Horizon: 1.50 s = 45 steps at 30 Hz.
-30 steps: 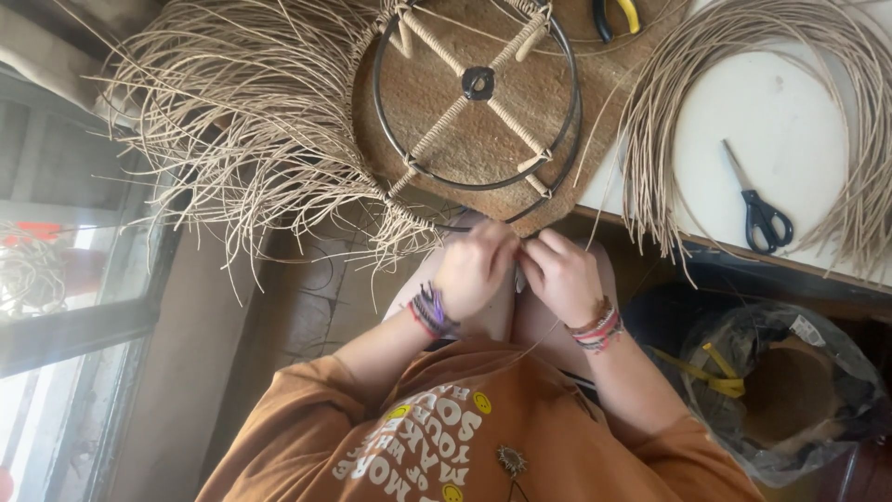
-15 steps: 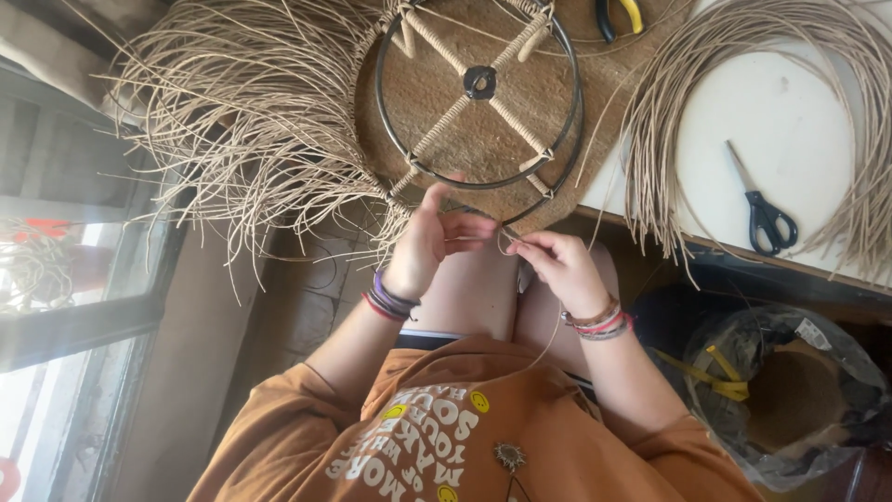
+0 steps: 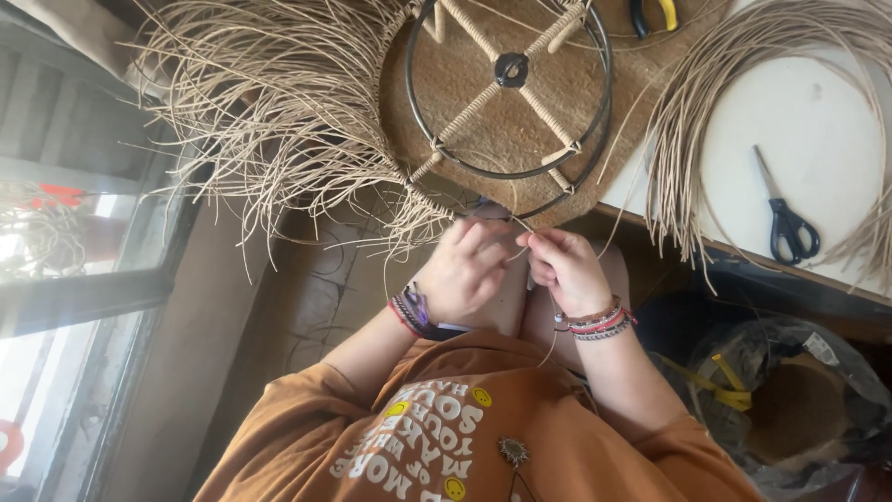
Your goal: The person weaves thin natural fibers around a circular metal frame, repeatedly threading and pulling strands through existing loops to build up a dense woven layer. The person works by hand, handling the fibers and frame directly without tools.
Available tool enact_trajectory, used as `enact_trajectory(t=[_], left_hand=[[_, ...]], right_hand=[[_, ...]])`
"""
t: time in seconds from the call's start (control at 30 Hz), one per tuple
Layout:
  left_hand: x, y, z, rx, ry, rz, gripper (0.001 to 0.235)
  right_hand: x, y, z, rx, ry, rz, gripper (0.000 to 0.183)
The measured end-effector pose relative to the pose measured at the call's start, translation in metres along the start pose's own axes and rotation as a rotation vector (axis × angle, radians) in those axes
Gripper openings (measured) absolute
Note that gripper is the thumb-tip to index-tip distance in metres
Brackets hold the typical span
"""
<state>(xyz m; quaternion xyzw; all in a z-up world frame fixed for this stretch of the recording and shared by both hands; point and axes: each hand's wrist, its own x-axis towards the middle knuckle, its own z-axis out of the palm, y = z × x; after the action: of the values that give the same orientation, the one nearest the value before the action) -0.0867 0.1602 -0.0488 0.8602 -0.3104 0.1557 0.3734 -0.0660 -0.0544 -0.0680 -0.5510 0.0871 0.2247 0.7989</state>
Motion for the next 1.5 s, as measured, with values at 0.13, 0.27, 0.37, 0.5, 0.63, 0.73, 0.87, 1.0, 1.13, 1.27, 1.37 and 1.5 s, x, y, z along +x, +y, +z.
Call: enact_trajectory(t=[0.13, 0.27, 0.37, 0.5, 0.63, 0.73, 0.87, 1.0, 1.13, 1.27, 1.37, 1.5], left_hand=[[-0.002, -0.014, -0.068, -0.298, -0.045, -0.049, 0.027], [-0.021, -0.045, -0.087, -1.402, 0.06, -0.013, 0.043], [-0.047, -0.049, -0.031, -1.898, 0.343, -0.102, 0.05], [-0.044, -0.003, 0.057, -1.254, 0.306, -0.47, 0.071], [-0.001, 0.036, 0.014, -0.586, 0.387, -0.485, 0.039], [0.019, 0.031, 0.014, -0.621, 0.522, -0.521, 0.037], [0.039, 0.022, 0.03, -0.946, 0.782, -0.486, 0.042], [0.056, 0.011, 0.039, -1.512, 0.904, -0.667, 0.049], [0.058, -0.016, 0.032, -1.864, 1.046, -0.741, 0.051], [0.063, -0.025, 0.027, -2.039, 1.111, -0.676, 0.051], [0.065, -0.042, 0.02, -2.098, 1.118, -0.613, 0.049], [0.061, -0.06, 0.02, -2.162, 1.086, -0.535, 0.048]], right_hand=[[-0.002, 0.0, -0.005, 0.009, 0.029, 0.016, 0.015], [0.0, -0.014, 0.011, 0.064, -0.004, -0.042, 0.017], [-0.002, 0.007, 0.02, 0.123, 0.01, -0.038, 0.018], [-0.007, 0.009, 0.046, 0.035, 0.152, -0.063, 0.021], [-0.011, 0.016, 0.054, -0.104, 0.258, -0.143, 0.018], [-0.006, 0.023, 0.05, -0.262, 0.278, -0.222, 0.014], [-0.003, 0.043, 0.04, -0.137, 0.198, -0.283, 0.01], [0.002, 0.048, 0.039, -0.031, 0.184, -0.216, 0.016], [0.011, 0.053, 0.031, 0.043, 0.196, -0.134, 0.025], [0.011, 0.06, 0.029, 0.12, 0.184, -0.056, 0.035], [0.018, 0.069, 0.025, 0.172, 0.152, -0.033, 0.037], [0.025, 0.081, 0.016, 0.203, 0.099, -0.001, 0.04]])
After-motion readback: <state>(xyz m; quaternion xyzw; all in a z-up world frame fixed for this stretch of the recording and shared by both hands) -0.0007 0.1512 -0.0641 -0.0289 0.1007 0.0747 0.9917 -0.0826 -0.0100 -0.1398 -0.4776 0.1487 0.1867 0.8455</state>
